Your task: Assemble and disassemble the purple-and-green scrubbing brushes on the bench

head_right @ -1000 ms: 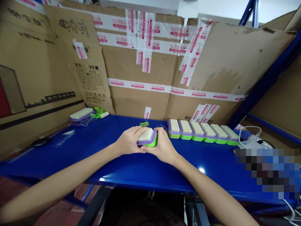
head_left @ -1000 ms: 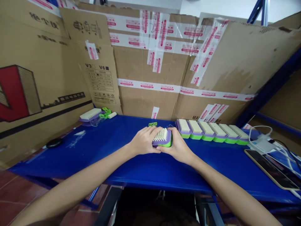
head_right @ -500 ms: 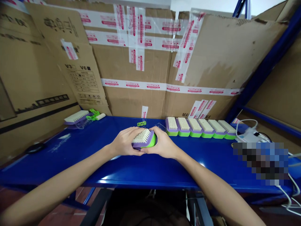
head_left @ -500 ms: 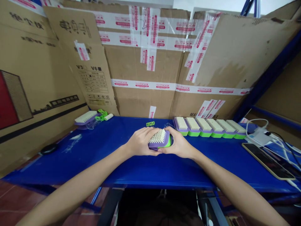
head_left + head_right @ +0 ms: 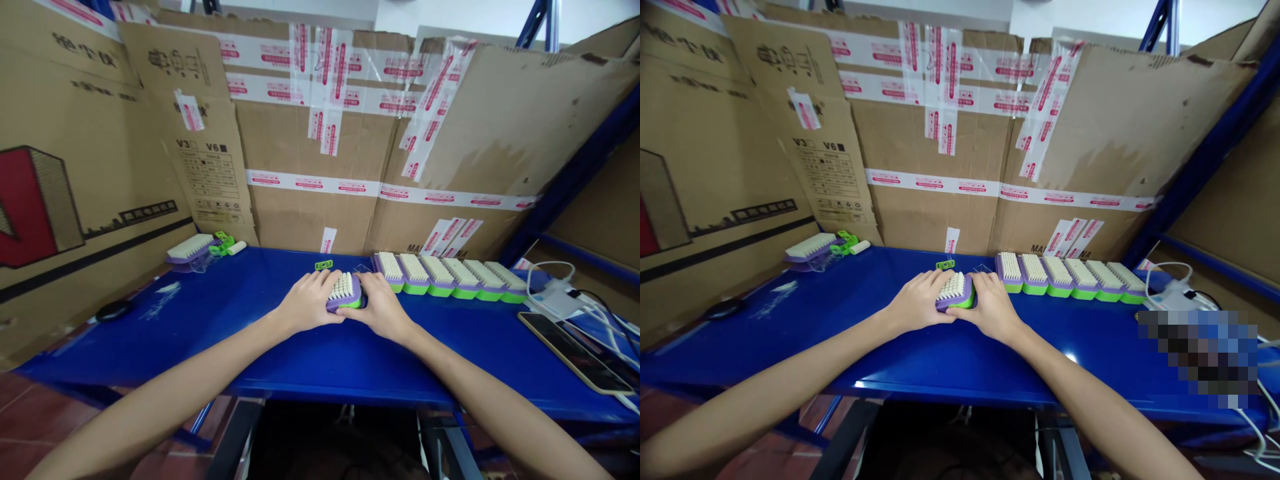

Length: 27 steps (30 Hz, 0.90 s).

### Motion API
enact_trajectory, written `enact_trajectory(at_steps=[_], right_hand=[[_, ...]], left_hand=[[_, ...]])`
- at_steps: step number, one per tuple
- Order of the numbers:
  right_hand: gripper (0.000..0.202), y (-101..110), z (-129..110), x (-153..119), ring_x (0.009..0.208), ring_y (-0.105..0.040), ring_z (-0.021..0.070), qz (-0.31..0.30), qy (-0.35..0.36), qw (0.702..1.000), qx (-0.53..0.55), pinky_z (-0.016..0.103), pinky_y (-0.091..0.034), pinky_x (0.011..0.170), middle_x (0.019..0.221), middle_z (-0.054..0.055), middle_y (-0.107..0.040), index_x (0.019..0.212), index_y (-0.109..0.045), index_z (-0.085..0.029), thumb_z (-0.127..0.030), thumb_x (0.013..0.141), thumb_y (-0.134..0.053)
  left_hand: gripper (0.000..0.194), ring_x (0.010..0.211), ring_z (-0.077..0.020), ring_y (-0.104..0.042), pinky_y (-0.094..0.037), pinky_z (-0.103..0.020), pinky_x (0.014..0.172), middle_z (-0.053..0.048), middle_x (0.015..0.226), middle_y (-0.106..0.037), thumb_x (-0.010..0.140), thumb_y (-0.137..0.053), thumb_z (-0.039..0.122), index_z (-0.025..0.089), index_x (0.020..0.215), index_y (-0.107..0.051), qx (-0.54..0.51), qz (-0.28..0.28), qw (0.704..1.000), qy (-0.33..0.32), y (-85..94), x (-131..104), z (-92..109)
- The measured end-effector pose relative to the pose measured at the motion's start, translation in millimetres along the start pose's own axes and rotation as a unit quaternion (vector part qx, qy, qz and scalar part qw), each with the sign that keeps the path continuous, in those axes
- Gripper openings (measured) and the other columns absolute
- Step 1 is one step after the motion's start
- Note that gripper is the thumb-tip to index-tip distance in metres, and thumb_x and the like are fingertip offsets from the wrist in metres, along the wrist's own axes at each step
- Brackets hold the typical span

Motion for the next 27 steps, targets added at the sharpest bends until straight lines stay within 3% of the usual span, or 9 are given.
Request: enact_trajectory(at_steps=[7,12,19,27], right_hand=[[0.08,-3,0,0,0.124,-0.073,0.035,-0.026,-0.048,0.984,0.169,0.055,-0.06,0.11,0.134,0.013,-0.075,0.14,-0.063,-0.022,-0.062,0.08,-0.1],[0.075,-2,2,2,0.112,-0.074,0.0299,-0.052,-0.065,0.966,0.243,0.048,-0.063,0.101,0.123,0.009,-0.077,0.132,-0.066,-0.022,-0.057,0.075,-0.102],[0.074,2,3,4,0.113,-0.074,0.0287,-0.06,-0.065,0.945,0.314,0.047,-0.061,0.103,0.125,0.009,-0.076,0.127,-0.068,-0.023,-0.053,0.071,-0.105],[0.072,-4,5,5,0.112,-0.075,0.0293,-0.089,-0.061,0.935,0.339,0.05,-0.061,0.108,0.122,0.007,-0.077,0.123,-0.071,-0.023,-0.056,0.069,-0.107]], left_hand=[[0.09,0.123,-0.041,-0.082,-0.067,-0.058,0.108,-0.019,0.138,-0.08,0.086,-0.085,0.07,0.019,0.154,-0.059,-0.048,0.019,0.997,-0.065,11.6,0,-9],[0.091,0.118,-0.0384,-0.084,-0.07,-0.055,0.105,-0.019,0.131,-0.082,0.091,-0.08,0.075,0.017,0.157,-0.057,-0.068,0.042,0.992,-0.097,16.4,-1,-9],[0.092,0.114,-0.0377,-0.085,-0.072,-0.054,0.101,-0.019,0.13,-0.083,0.091,-0.082,0.075,0.017,0.158,-0.056,-0.061,0.09,0.987,-0.116,26.9,1,-3],[0.096,0.111,-0.0371,-0.086,-0.072,-0.054,0.099,-0.019,0.127,-0.083,0.091,-0.081,0.077,0.015,0.16,-0.054,-0.067,0.086,0.985,-0.132,26.9,1,0]])
Point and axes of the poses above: each hand's wrist, its own x-axis towards the middle knuckle, its own y-axis out of the back of the hand, z = x × y, the point moved 6 cm from there along x, towards the middle knuckle
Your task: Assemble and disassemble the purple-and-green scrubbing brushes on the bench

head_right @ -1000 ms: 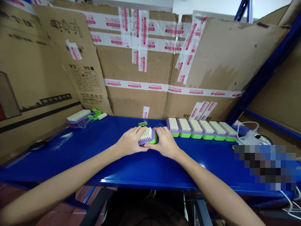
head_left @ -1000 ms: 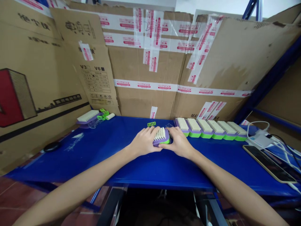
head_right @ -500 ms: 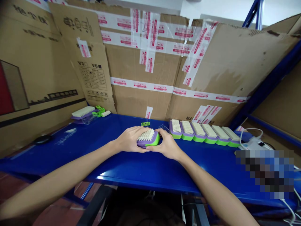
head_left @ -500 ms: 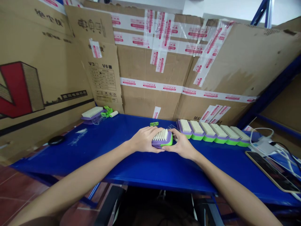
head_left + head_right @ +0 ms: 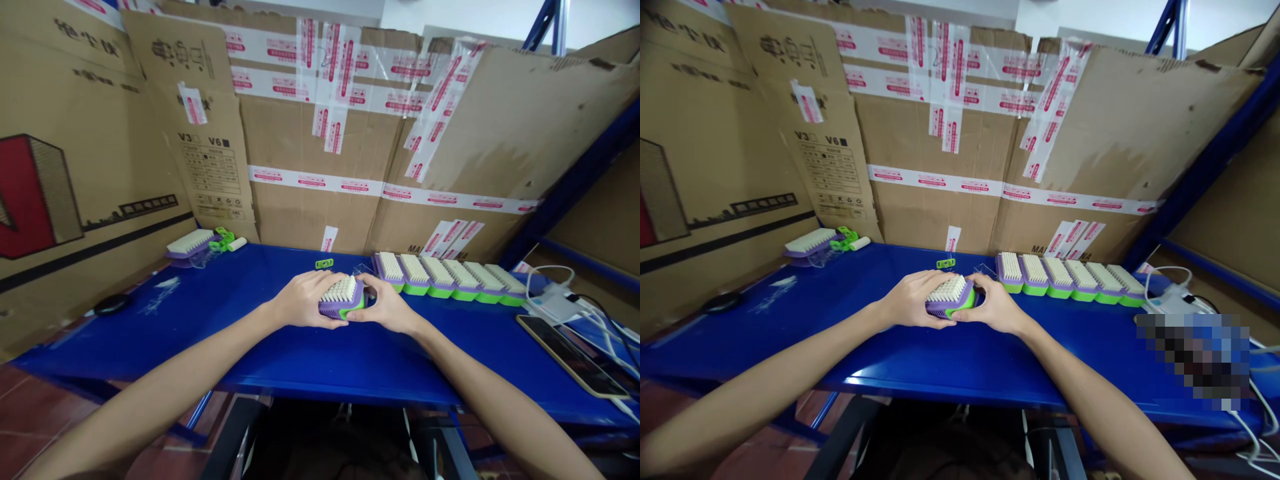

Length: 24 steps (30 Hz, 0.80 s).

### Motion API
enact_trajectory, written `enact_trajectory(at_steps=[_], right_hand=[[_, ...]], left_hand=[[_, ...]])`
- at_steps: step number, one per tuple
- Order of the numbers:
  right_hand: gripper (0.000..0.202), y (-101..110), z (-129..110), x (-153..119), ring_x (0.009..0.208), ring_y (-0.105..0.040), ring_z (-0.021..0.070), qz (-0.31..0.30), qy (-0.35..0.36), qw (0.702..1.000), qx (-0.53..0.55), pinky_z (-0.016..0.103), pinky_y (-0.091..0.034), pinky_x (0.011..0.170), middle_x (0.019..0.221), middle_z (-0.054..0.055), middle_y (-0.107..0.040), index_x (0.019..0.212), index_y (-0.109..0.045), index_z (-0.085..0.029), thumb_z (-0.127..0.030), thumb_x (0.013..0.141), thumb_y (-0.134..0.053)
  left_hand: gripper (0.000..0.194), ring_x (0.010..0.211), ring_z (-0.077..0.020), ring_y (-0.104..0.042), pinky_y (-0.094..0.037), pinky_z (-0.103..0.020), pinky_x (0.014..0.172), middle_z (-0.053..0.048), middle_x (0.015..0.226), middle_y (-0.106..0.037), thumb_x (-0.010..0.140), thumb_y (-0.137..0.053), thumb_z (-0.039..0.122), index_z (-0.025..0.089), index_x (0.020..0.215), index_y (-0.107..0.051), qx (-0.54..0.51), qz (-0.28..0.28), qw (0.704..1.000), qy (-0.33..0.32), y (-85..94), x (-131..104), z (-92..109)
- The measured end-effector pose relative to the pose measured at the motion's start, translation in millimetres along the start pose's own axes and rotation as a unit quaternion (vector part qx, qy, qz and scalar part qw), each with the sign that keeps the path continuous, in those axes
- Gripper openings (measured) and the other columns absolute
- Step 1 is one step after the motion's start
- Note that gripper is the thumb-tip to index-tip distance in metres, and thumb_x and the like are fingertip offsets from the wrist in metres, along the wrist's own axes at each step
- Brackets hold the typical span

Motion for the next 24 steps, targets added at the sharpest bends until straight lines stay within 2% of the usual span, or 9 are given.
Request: enact_trajectory(at_steps=[3,9,15,24], right_hand=[[0.076,-2,1,-1,0.12,-0.074,0.0327,0.013,0.015,1.0,-0.024,0.054,-0.06,0.112,0.129,0.009,-0.076,0.131,-0.07,-0.023,-0.06,0.073,-0.104],[0.081,-4,0,-6,0.136,-0.067,0.0398,0.054,0.067,0.984,-0.159,0.067,-0.053,0.121,0.143,0.016,-0.071,0.15,-0.062,-0.026,-0.06,0.085,-0.097],[0.089,-9,-5,-9,0.15,-0.058,0.0386,0.056,0.093,0.984,-0.141,0.067,-0.049,0.128,0.164,0.016,-0.057,0.163,-0.045,-0.032,-0.062,0.092,-0.091],[0.089,-8,-13,-11,0.151,-0.055,0.0407,0.074,0.094,0.973,-0.199,0.068,-0.048,0.128,0.163,0.016,-0.058,0.167,-0.043,-0.033,-0.061,0.095,-0.088]], left_hand=[[0.094,0.113,-0.0367,-0.086,-0.072,-0.052,0.1,-0.019,0.129,-0.083,0.092,-0.08,0.075,0.016,0.16,-0.054,0.009,-0.002,1.0,-0.007,1.6,1,-2],[0.089,0.117,-0.0379,-0.085,-0.071,-0.052,0.101,-0.019,0.131,-0.083,0.093,-0.08,0.071,0.015,0.157,-0.056,0.029,-0.014,0.999,-0.003,1.8,1,-7],[0.089,0.121,-0.0393,-0.083,-0.07,-0.055,0.104,-0.021,0.132,-0.082,0.092,-0.079,0.072,0.015,0.157,-0.056,0.034,-0.014,0.999,0.021,-1.9,-1,-10],[0.092,0.125,-0.042,-0.081,-0.068,-0.058,0.107,-0.023,0.139,-0.079,0.089,-0.083,0.07,0.016,0.158,-0.056,0.045,-0.03,0.997,0.053,-5.5,-2,-11]])
Point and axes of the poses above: each hand's wrist, its own x-axis towards the middle knuckle, its own y-axis out of the back of the hand, z = x × y, the point moved 6 cm from there along x, towards the middle knuckle
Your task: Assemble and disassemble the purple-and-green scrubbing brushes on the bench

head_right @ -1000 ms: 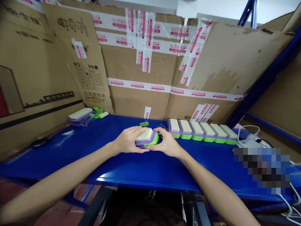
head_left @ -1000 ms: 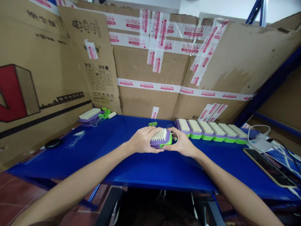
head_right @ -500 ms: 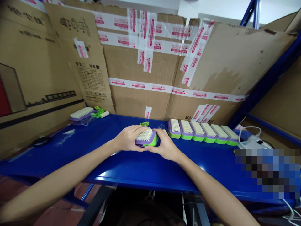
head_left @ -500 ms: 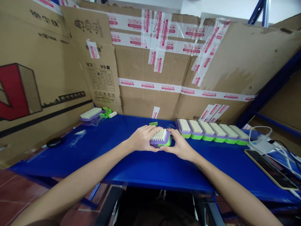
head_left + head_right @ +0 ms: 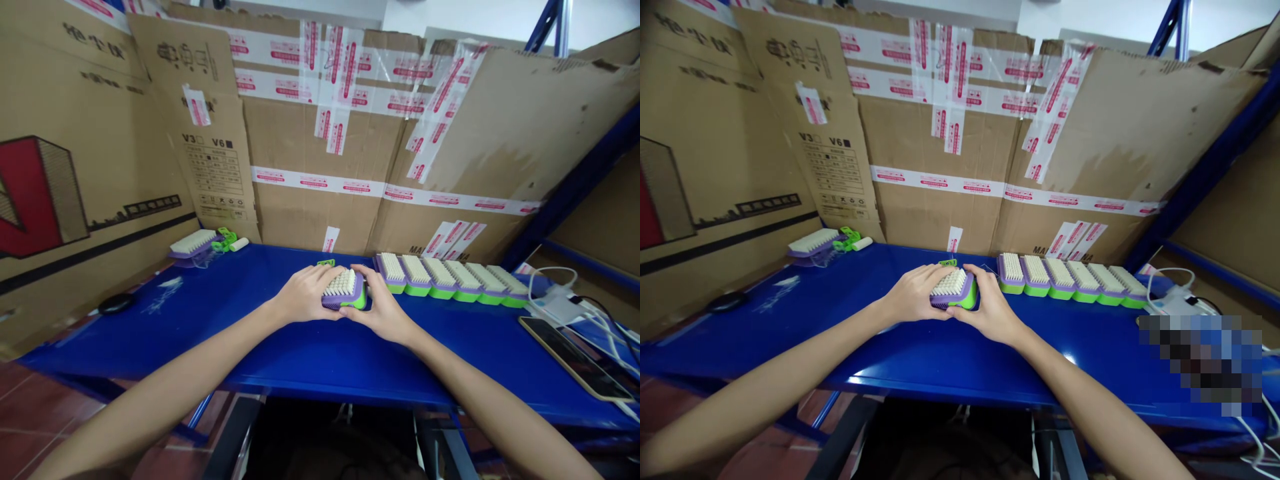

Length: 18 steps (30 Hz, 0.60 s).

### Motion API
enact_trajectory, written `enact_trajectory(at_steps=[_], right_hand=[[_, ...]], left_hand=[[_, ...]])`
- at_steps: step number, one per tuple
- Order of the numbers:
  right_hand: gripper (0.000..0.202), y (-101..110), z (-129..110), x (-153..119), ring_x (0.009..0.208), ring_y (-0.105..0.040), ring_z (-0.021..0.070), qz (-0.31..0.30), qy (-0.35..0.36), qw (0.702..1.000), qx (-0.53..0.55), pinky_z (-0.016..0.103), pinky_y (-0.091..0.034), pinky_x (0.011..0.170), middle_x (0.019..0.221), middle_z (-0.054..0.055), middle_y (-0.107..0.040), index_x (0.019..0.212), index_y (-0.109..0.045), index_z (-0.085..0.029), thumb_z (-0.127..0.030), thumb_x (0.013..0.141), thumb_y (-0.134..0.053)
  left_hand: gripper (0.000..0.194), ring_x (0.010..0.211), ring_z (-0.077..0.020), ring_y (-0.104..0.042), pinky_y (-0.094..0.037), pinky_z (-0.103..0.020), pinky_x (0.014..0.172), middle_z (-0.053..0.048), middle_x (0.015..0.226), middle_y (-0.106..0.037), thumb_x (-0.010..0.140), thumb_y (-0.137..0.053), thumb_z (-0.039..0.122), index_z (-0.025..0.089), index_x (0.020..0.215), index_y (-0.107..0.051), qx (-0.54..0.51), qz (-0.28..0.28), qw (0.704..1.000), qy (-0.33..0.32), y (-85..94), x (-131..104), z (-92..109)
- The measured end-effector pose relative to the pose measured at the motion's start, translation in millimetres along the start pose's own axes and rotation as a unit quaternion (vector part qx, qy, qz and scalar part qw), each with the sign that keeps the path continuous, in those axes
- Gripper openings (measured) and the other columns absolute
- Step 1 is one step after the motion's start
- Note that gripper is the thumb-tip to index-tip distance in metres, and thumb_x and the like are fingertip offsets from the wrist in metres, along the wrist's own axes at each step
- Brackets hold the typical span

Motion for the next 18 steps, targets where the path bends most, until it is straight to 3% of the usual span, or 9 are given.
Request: enact_trajectory(at_steps=[5,11,18], right_hand=[[0.086,0,3,0,0.153,-0.054,0.0406,0.008,-0.016,1.0,0.001,0.068,-0.048,0.129,0.165,0.016,-0.056,0.167,-0.042,-0.032,-0.062,0.098,-0.084],[0.085,2,5,1,0.151,-0.056,0.0419,0.01,-0.018,1.0,-0.015,0.072,-0.047,0.129,0.164,0.017,-0.057,0.168,-0.043,-0.031,-0.062,0.099,-0.083],[0.083,1,5,3,0.156,-0.051,0.0405,0.008,-0.024,0.999,0.03,0.071,-0.05,0.129,0.167,0.017,-0.053,0.166,-0.043,-0.032,-0.06,0.1,-0.084]], left_hand=[[0.091,0.125,-0.0412,-0.081,-0.069,-0.057,0.103,-0.022,0.137,-0.08,0.09,-0.083,0.07,0.016,0.158,-0.056,0.009,0.016,1.0,0.015,-1.8,0,0],[0.091,0.122,-0.0406,-0.081,-0.067,-0.057,0.105,-0.021,0.141,-0.078,0.09,-0.082,0.074,0.018,0.158,-0.058,0.007,-0.009,0.999,0.04,-2.5,1,-8],[0.089,0.113,-0.0379,-0.083,-0.069,-0.053,0.098,-0.02,0.137,-0.079,0.087,-0.086,0.073,0.017,0.152,-0.061,0.018,-0.004,0.999,0.047,2.0,3,-17]])
Point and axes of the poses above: each hand's wrist, its own x-axis towards the middle knuckle, its own y-axis out of the back of the hand, z = x × y, the point moved 6 cm from there along x, towards the middle knuckle
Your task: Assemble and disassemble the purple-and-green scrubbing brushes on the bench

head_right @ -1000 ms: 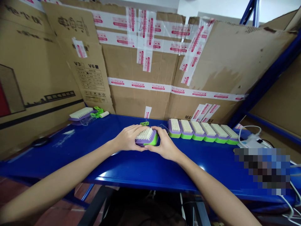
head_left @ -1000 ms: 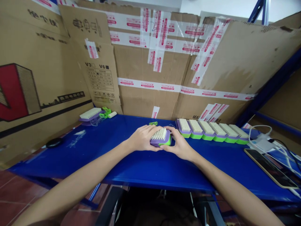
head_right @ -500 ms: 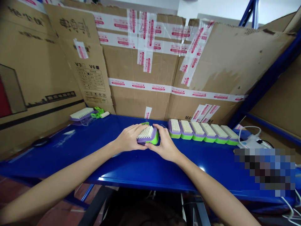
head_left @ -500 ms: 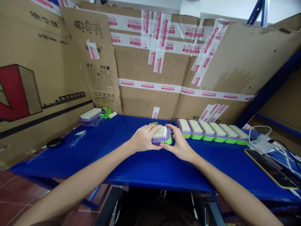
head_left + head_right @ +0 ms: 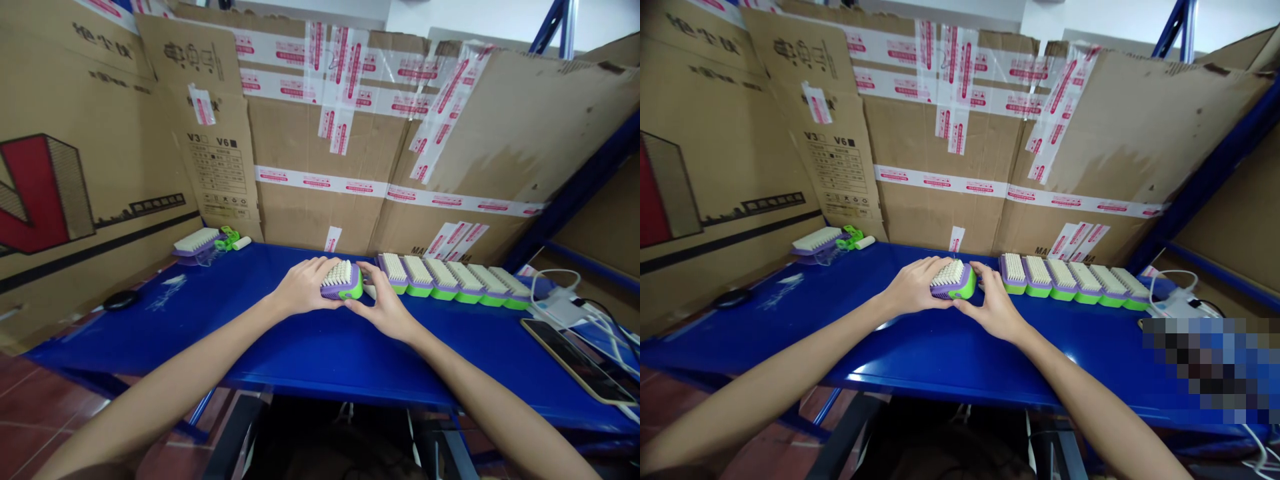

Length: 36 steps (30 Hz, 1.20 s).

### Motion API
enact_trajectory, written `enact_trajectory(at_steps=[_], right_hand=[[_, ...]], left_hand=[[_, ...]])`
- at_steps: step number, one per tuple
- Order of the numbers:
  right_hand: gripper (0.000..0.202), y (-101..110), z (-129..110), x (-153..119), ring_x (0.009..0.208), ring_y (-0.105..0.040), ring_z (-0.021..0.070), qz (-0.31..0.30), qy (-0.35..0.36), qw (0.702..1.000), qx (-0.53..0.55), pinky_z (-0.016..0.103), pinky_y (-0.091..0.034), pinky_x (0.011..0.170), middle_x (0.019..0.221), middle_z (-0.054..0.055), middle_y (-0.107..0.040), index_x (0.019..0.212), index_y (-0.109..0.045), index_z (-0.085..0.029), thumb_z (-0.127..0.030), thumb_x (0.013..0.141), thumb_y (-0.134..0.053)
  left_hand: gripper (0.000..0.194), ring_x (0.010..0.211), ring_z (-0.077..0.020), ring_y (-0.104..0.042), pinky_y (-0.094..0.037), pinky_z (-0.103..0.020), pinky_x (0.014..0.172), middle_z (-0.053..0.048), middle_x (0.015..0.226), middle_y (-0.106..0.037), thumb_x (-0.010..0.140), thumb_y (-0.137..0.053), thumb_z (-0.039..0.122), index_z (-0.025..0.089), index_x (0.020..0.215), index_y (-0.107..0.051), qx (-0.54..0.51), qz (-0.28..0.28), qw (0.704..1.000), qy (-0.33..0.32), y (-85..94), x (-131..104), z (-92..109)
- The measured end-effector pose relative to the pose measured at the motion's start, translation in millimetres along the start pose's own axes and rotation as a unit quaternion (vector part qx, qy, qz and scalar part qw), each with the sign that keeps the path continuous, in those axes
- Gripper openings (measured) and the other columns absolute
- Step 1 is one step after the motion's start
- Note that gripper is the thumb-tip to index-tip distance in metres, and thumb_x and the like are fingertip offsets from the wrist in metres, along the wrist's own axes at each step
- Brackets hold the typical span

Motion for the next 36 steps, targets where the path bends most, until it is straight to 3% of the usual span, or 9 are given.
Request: enact_trajectory(at_steps=[5,9,12,18,24,28,36], right_hand=[[0.085,1,1,-1,0.158,-0.051,0.0398,0.001,-0.012,1.0,0.007,0.069,-0.05,0.13,0.166,0.018,-0.053,0.167,-0.042,-0.031,-0.059,0.099,-0.085],[0.089,1,-5,-2,0.153,-0.056,0.0402,-0.003,0.0,1.0,0.011,0.069,-0.051,0.127,0.164,0.018,-0.055,0.166,-0.044,-0.031,-0.062,0.095,-0.088],[0.079,-1,-13,-3,0.143,-0.063,0.0382,-0.018,0.026,0.999,0.014,0.066,-0.053,0.125,0.155,0.015,-0.063,0.159,-0.052,-0.031,-0.06,0.095,-0.088],[0.068,3,-12,1,0.13,-0.068,0.0397,-0.002,0.028,0.999,-0.043,0.066,-0.056,0.115,0.139,0.013,-0.072,0.147,-0.062,-0.03,-0.057,0.092,-0.092],[0.072,1,-12,1,0.123,-0.066,0.0428,0.013,0.042,0.992,-0.12,0.069,-0.057,0.108,0.132,0.014,-0.073,0.148,-0.062,-0.029,-0.057,0.09,-0.093],[0.071,1,-17,1,0.123,-0.065,0.0414,0.013,0.054,0.992,-0.111,0.068,-0.057,0.108,0.133,0.013,-0.072,0.151,-0.059,-0.031,-0.058,0.093,-0.09],[0.082,1,-13,0,0.129,-0.064,0.0414,0.001,0.034,0.996,-0.08,0.067,-0.055,0.114,0.138,0.015,-0.069,0.148,-0.056,-0.029,-0.064,0.086,-0.096]], left_hand=[[0.091,0.113,-0.0381,-0.084,-0.069,-0.053,0.099,-0.019,0.135,-0.08,0.087,-0.085,0.077,0.018,0.152,-0.062,0.008,0.004,1.0,-0.013,1.3,-1,3],[0.089,0.119,-0.0387,-0.083,-0.068,-0.054,0.105,-0.02,0.135,-0.081,0.093,-0.08,0.077,0.016,0.155,-0.06,-0.009,0.018,0.996,-0.086,11.1,-1,13],[0.088,0.122,-0.0377,-0.083,-0.068,-0.054,0.106,-0.02,0.136,-0.081,0.095,-0.079,0.073,0.016,0.158,-0.057,-0.025,0.028,0.993,-0.115,17.4,0,17],[0.093,0.12,-0.0405,-0.082,-0.069,-0.056,0.101,-0.024,0.134,-0.08,0.094,-0.079,0.073,0.013,0.16,-0.055,-0.009,0.032,0.995,-0.096,8.3,-4,16],[0.095,0.126,-0.0416,-0.079,-0.066,-0.055,0.102,-0.024,0.141,-0.078,0.092,-0.084,0.067,0.014,0.164,-0.053,-0.005,0.014,0.997,-0.077,1.9,-6,18],[0.092,0.126,-0.0401,-0.079,-0.065,-0.054,0.104,-0.022,0.141,-0.079,0.09,-0.084,0.068,0.017,0.161,-0.057,-0.007,0.012,0.998,-0.069,6.5,-4,16],[0.09,0.119,-0.0389,-0.083,-0.068,-0.053,0.099,-0.022,0.138,-0.08,0.093,-0.083,0.066,0.016,0.162,-0.054,-0.028,0.035,0.995,-0.09,11.2,-2,20]])
Point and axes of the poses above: each hand's wrist, its own x-axis towards the middle knuckle, its own y-axis out of the back of the hand, z = x × y, the point moved 6 cm from there along x, towards the middle knuckle
